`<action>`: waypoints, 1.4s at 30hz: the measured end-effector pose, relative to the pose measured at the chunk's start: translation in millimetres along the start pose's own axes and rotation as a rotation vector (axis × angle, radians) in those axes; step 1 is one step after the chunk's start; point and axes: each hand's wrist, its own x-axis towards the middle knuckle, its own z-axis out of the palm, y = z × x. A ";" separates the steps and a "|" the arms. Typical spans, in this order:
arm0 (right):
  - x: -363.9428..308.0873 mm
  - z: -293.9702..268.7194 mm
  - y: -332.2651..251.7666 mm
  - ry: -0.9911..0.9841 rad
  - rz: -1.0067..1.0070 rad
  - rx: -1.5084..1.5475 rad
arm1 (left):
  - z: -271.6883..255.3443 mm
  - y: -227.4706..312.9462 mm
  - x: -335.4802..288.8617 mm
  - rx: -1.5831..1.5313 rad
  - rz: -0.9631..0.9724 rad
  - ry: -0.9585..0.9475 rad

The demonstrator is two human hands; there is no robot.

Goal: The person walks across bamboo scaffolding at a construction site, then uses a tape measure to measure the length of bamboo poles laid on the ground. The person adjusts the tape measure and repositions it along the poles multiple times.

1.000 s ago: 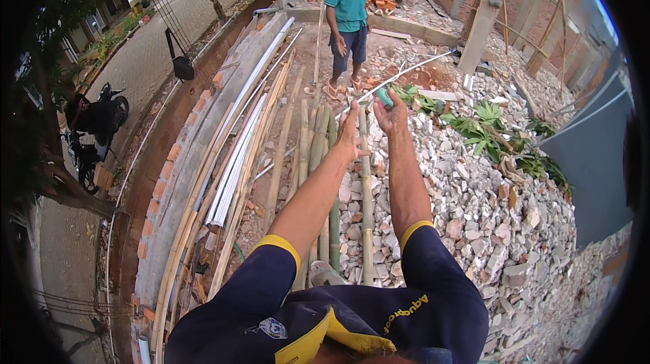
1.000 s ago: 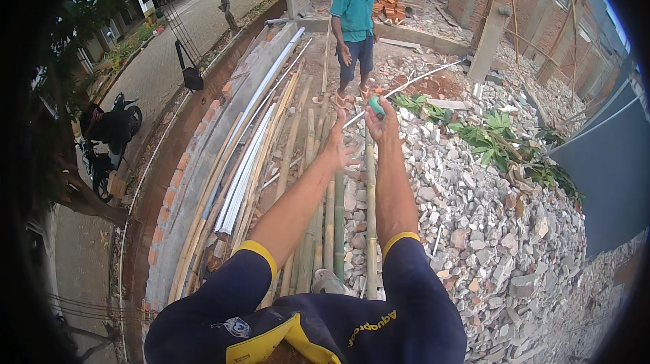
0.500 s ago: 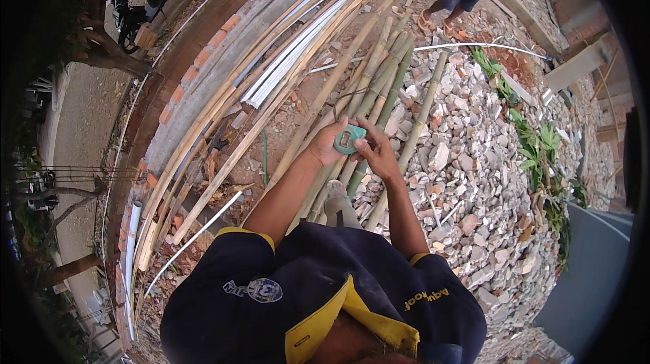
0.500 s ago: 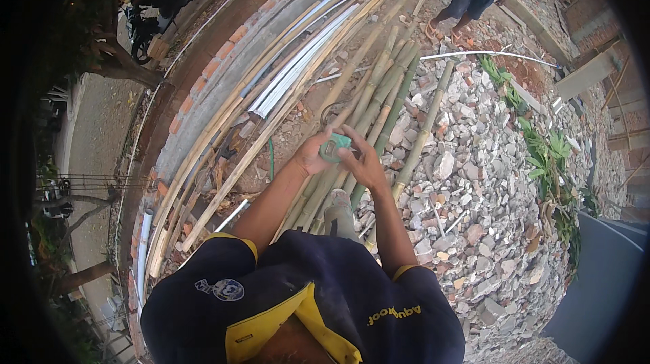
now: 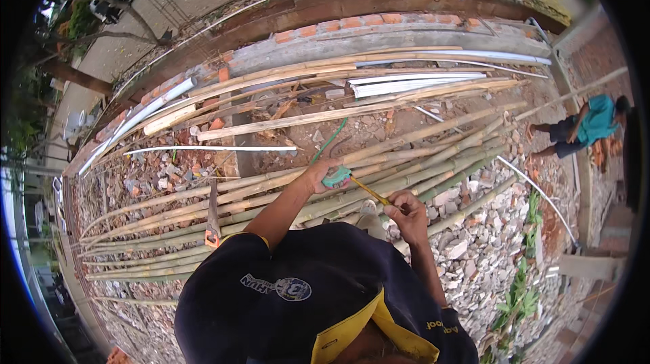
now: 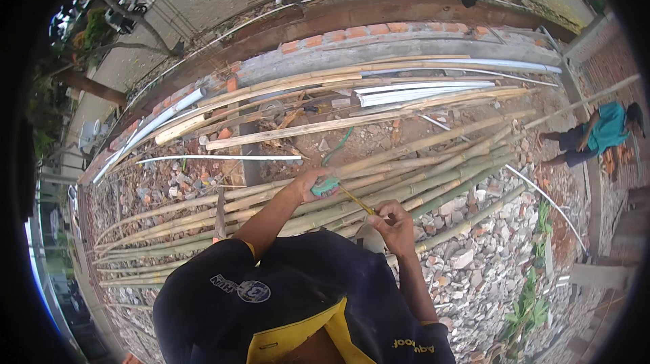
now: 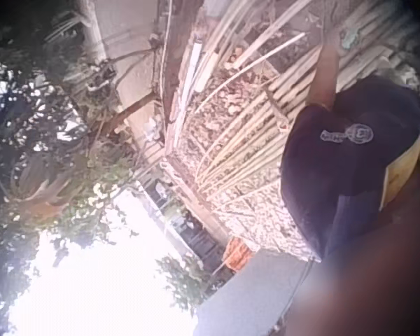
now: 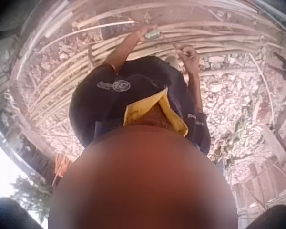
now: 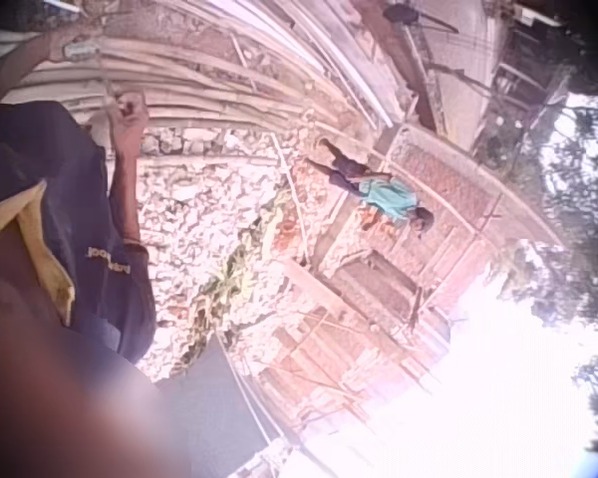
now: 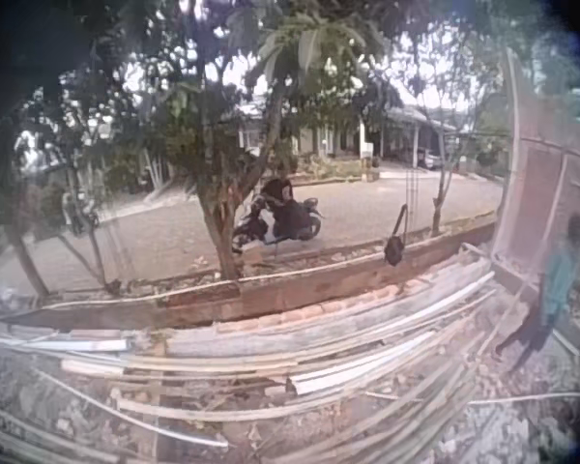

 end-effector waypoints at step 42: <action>-49.7 -386.1 -240.6 1.253 -0.056 0.019 | -183.3 9.0 -157.8 1.621 0.411 -0.013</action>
